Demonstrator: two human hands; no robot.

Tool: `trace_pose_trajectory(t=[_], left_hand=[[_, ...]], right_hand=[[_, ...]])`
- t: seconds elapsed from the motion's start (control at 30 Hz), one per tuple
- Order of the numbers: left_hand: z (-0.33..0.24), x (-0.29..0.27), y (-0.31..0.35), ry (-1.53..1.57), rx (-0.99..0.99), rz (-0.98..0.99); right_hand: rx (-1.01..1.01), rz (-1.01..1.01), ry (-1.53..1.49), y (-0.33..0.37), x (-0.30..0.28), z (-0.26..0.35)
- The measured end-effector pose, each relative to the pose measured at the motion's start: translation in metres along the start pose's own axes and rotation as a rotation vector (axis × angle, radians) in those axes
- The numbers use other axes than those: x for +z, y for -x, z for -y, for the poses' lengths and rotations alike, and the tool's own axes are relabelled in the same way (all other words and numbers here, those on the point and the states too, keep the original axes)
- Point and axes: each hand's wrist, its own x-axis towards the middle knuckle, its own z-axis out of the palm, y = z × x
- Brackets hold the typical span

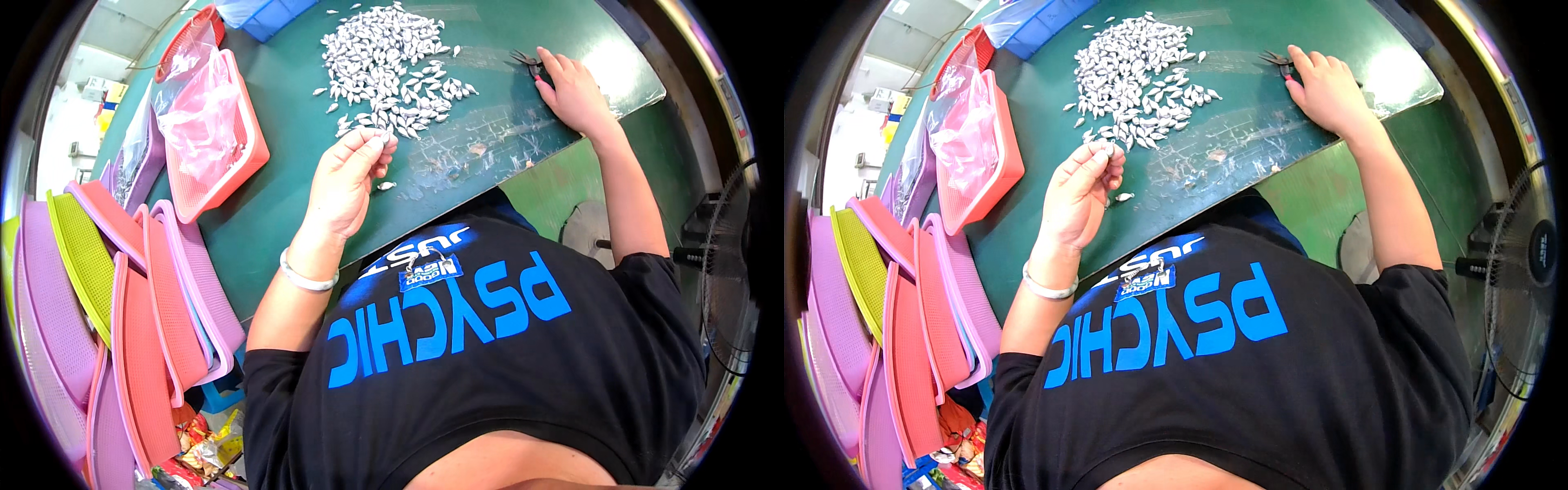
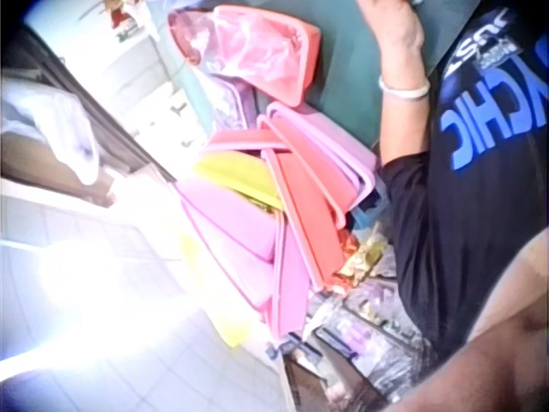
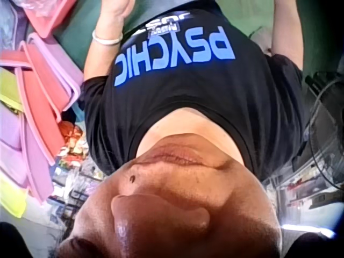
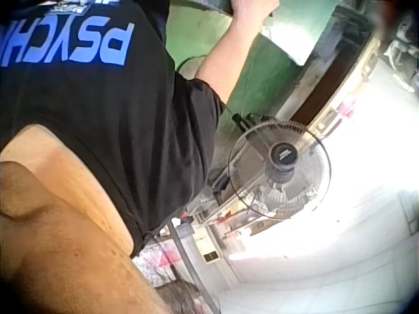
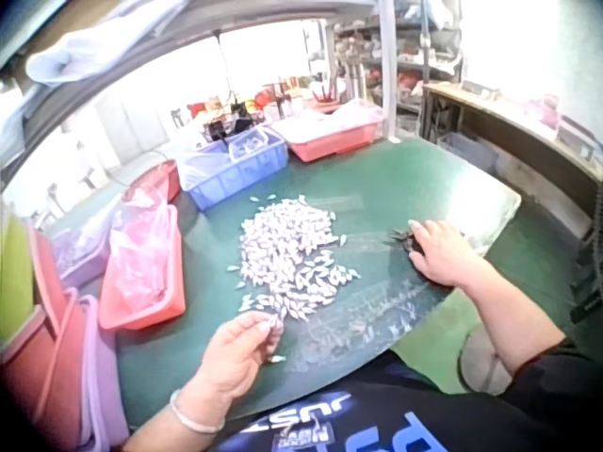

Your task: The person sits at a green table and uses red pliers to pick up and manipulate small, silver, seed-like objects. They repeatedly pick up individual items from a pile, examine them, and place them back down or into a nearby pink basket.

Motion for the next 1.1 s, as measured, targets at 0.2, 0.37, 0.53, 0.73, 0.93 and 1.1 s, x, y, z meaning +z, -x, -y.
trace_pose_trajectory(t=[0.2, 0.37, 0.53, 0.73, 0.93, 1.1], left_hand=[[0.001, 0.002, 0.001, 0.078, 0.021, -0.033], [0.002, 0.007, 0.000, 0.055, 0.044, -0.071], [-0.002, 0.012, -0.001, 0.053, 0.087, -0.066], [-0.005, 0.010, 0.002, 0.047, 0.139, -0.072], [-0.002, 0.009, 0.002, 0.030, 0.166, -0.053], [0.001, 0.007, 0.002, 0.009, 0.170, -0.060]], right_hand=[[0.098, -0.195, -0.223, 0.005, 0.003, -0.004], [0.151, 0.142, -1.016, 0.015, -0.053, 0.056], [-0.168, 0.435, -1.154, 0.018, -0.071, 0.118], [-0.125, 0.550, -1.205, 0.009, -0.077, 0.139], [-0.201, 0.461, -1.198, 0.008, -0.071, 0.144], [-0.185, 0.492, -1.155, 0.007, -0.075, 0.144]])
